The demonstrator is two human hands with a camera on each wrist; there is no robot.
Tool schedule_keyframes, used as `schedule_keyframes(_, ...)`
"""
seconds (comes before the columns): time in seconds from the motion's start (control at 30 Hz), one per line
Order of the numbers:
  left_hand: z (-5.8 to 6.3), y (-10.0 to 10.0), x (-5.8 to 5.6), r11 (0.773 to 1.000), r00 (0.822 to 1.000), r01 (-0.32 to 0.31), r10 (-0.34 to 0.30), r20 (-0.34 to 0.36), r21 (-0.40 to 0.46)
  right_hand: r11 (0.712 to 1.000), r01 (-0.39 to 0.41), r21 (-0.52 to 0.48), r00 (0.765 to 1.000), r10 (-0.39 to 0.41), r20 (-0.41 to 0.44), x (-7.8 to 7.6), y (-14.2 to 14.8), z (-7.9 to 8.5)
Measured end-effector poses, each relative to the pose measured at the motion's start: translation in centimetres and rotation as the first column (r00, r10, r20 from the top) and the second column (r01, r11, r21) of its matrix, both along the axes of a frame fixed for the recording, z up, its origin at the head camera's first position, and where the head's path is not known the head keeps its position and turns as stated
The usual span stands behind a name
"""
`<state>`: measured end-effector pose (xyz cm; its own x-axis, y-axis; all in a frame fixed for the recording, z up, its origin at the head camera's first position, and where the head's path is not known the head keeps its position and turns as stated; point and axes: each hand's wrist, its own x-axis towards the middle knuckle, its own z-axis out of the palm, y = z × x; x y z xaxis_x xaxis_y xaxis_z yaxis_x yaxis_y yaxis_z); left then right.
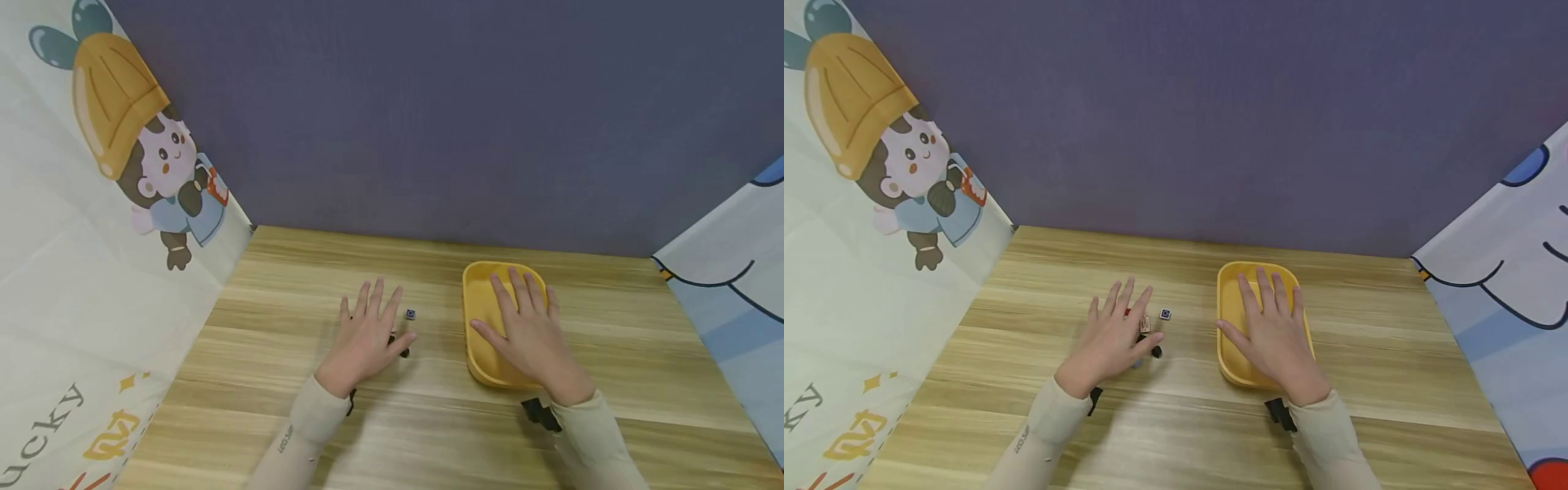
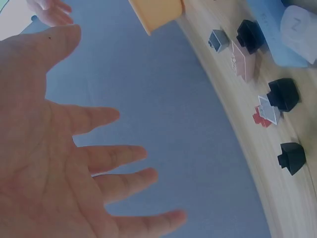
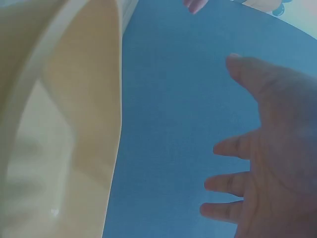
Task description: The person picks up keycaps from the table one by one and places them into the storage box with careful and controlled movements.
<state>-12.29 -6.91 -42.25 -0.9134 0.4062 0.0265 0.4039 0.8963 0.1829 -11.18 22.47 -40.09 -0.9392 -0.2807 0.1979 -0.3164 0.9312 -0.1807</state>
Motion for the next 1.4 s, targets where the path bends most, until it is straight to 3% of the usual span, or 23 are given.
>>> schedule_keyframes(0.27, 0.1, -0.8, 0.1, 0.998, 1.0, 0.014, -0.014, 0.01, 0.064, 0.998, -0.038, -0.053, 0.999, 0.037, -0.012, -0.3, 0.9, 0.1)
schedule_keyframes(0.53, 0.1, -1.7, 0.3, 0.995, 1.0, 0.003, -0.005, 0.018, 0.1, 0.995, -0.018, -0.101, 1.0, 0.02, 0.018, -0.3, 2.6, 0.5)
schedule_keyframes(1.0, -1.9, -4.7, 0.9, 0.992, 1.0, -0.022, 0.02, 0.021, 0.127, 0.987, 0.038, -0.154, 0.992, -0.019, 0.123, -1.0, 6.4, -0.4)
schedule_keyframes(1.4, -3.4, -7.4, 1.1, 0.981, 0.989, -0.099, 0.078, 0.123, 0.17, 0.981, 0.124, -0.152, 0.988, -0.107, 0.116, -2.1, 8.2, -2.5)
